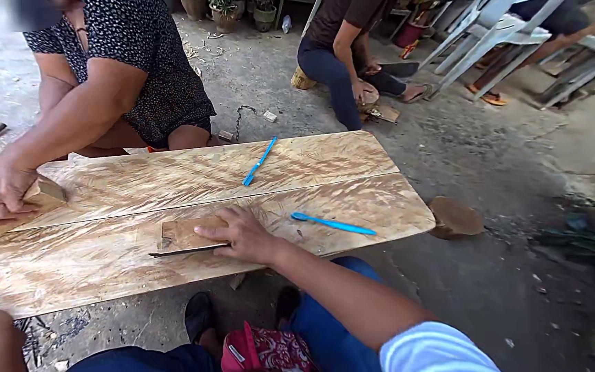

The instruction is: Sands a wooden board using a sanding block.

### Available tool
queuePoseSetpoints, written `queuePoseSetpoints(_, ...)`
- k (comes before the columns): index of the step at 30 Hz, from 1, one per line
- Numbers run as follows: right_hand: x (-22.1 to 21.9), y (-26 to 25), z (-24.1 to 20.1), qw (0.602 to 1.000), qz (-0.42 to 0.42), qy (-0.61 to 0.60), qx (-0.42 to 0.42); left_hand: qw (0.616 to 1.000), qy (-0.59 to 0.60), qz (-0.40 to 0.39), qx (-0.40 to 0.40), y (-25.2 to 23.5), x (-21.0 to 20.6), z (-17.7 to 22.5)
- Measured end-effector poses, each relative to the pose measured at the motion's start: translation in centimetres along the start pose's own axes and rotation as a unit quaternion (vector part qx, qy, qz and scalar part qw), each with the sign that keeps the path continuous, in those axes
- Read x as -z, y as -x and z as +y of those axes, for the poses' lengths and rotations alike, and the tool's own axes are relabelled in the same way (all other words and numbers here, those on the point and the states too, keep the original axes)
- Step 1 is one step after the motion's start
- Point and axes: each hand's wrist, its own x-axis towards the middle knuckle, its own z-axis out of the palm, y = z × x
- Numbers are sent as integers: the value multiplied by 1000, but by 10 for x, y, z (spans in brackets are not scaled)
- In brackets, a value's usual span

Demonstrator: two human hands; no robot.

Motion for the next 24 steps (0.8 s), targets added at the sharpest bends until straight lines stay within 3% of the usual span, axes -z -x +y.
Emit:
queuePoseSetpoints(3,-19,-31,-15,1000,-12,14,8,1000,15,-4,-14,-14,1,-8)
queuePoseSetpoints(9,-51,-123,-83,988,-157,-2,3,1000,-3,3,4,-13,5,-7)
queuePoseSetpoints(13,-39,-108,-80,985,-170,-26,-13,999,-32,-4,1,-19,3,-12)
queuePoseSetpoints(15,-23,-73,-61,989,-141,-30,-22,1000,-31,-3,-4,-20,2,-12)
queuePoseSetpoints(19,-6,-1,-11,1000,15,-4,-15,1000,27,8,-1,-24,-4,-13)
queuePoseSetpoints(21,-9,5,-1,998,59,15,5,998,54,11,0,-22,-6,-13)
queuePoseSetpoints(24,-28,-22,-11,998,60,21,20,997,70,3,13,-2,3,2)
